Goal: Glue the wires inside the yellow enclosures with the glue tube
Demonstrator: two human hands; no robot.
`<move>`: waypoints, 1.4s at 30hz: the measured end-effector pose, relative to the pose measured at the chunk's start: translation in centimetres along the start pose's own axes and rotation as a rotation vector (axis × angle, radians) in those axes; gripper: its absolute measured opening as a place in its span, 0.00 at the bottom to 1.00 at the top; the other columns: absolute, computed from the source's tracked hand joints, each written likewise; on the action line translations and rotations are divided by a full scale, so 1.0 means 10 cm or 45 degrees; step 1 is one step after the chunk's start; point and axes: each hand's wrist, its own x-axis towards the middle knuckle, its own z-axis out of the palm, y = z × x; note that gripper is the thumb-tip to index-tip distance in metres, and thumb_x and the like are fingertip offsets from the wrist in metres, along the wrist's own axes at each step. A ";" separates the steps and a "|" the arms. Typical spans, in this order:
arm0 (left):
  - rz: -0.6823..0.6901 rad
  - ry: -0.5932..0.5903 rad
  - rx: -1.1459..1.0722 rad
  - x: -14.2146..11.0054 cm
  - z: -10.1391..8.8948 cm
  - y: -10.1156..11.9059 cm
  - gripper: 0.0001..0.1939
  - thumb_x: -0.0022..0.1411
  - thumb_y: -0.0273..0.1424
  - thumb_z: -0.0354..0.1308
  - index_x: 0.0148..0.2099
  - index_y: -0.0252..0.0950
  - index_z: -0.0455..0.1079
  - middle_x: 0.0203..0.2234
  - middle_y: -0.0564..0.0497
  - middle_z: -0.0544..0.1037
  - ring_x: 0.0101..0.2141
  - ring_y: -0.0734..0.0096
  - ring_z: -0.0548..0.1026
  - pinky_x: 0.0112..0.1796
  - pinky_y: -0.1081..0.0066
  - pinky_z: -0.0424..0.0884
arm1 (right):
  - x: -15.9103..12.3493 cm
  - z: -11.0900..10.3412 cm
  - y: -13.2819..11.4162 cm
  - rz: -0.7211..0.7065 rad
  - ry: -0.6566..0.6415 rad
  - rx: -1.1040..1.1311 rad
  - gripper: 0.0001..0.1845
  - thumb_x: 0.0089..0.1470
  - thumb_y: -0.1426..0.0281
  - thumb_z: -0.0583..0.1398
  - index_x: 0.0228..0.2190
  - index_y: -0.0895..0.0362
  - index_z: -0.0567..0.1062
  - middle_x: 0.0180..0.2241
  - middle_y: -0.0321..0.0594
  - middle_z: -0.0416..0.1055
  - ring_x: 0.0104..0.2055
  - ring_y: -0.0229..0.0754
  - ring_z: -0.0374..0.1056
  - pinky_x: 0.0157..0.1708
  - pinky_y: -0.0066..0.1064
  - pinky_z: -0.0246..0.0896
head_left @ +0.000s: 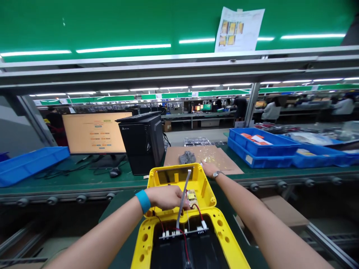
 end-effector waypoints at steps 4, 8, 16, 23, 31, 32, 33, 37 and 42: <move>0.052 0.256 -0.295 -0.18 0.09 -0.01 0.17 0.60 0.43 0.60 0.45 0.39 0.81 0.47 0.45 0.82 0.50 0.51 0.77 0.54 0.59 0.69 | 0.04 0.04 -0.01 0.044 0.056 0.137 0.19 0.64 0.63 0.62 0.53 0.57 0.72 0.56 0.48 0.68 0.51 0.48 0.70 0.50 0.46 0.69; 0.232 0.501 -0.990 -0.57 0.21 -0.08 0.25 0.53 0.31 0.62 0.55 0.40 0.77 0.49 0.44 0.82 0.55 0.49 0.75 0.57 0.56 0.68 | -0.06 0.00 0.05 0.177 0.299 0.365 0.15 0.63 0.69 0.61 0.50 0.59 0.74 0.52 0.50 0.70 0.45 0.48 0.72 0.45 0.40 0.69; 0.170 1.376 -1.132 -0.79 0.54 -0.55 0.23 0.59 0.45 0.66 0.53 0.37 0.75 0.50 0.41 0.80 0.56 0.49 0.73 0.59 0.56 0.66 | -0.42 -0.66 0.02 0.486 1.157 1.014 0.30 0.70 0.52 0.40 0.53 0.59 0.67 0.52 0.55 0.70 0.44 0.45 0.74 0.43 0.36 0.73; 0.048 1.576 -1.258 -0.54 0.80 -0.92 0.32 0.59 0.45 0.66 0.60 0.36 0.68 0.64 0.38 0.67 0.64 0.47 0.64 0.63 0.53 0.61 | -0.90 -1.16 -0.41 0.168 0.737 1.530 0.35 0.56 0.40 0.58 0.24 0.61 0.75 0.19 0.43 0.73 0.19 0.38 0.68 0.19 0.27 0.65; 0.316 1.217 -1.591 -0.39 1.05 -0.92 0.40 0.60 0.42 0.67 0.69 0.40 0.56 0.66 0.40 0.66 0.63 0.48 0.67 0.58 0.58 0.70 | -0.85 -1.43 -1.11 -0.249 0.276 0.291 0.27 0.67 0.56 0.52 0.23 0.58 0.74 0.21 0.43 0.74 0.20 0.38 0.64 0.21 0.31 0.49; 0.326 1.200 -1.593 -0.40 1.06 -0.92 0.40 0.60 0.42 0.67 0.69 0.40 0.56 0.65 0.40 0.67 0.62 0.48 0.68 0.58 0.58 0.71 | -0.81 -1.41 -1.18 -0.271 0.252 0.254 0.25 0.67 0.57 0.53 0.23 0.58 0.74 0.22 0.44 0.74 0.21 0.39 0.65 0.22 0.32 0.49; 0.325 1.193 -1.592 -0.40 1.05 -0.91 0.39 0.60 0.42 0.67 0.68 0.39 0.56 0.65 0.40 0.67 0.62 0.48 0.69 0.57 0.58 0.71 | -0.77 -1.38 -1.25 -0.290 0.233 0.234 0.23 0.66 0.58 0.54 0.24 0.58 0.74 0.24 0.45 0.75 0.23 0.40 0.66 0.23 0.32 0.49; 0.311 1.193 -1.609 -0.42 1.03 -0.91 0.41 0.57 0.41 0.69 0.68 0.38 0.57 0.63 0.39 0.70 0.61 0.47 0.70 0.57 0.56 0.71 | -0.62 -1.22 -1.38 -0.342 0.164 0.123 0.18 0.64 0.61 0.56 0.30 0.60 0.78 0.31 0.51 0.79 0.30 0.46 0.72 0.26 0.32 0.52; 0.236 1.211 -1.576 -0.46 1.01 -0.86 0.41 0.56 0.42 0.69 0.67 0.39 0.58 0.62 0.41 0.71 0.58 0.47 0.73 0.55 0.56 0.73 | -0.54 -1.13 -1.44 -0.392 0.074 0.047 0.19 0.63 0.63 0.54 0.32 0.61 0.80 0.33 0.52 0.80 0.33 0.48 0.74 0.29 0.32 0.56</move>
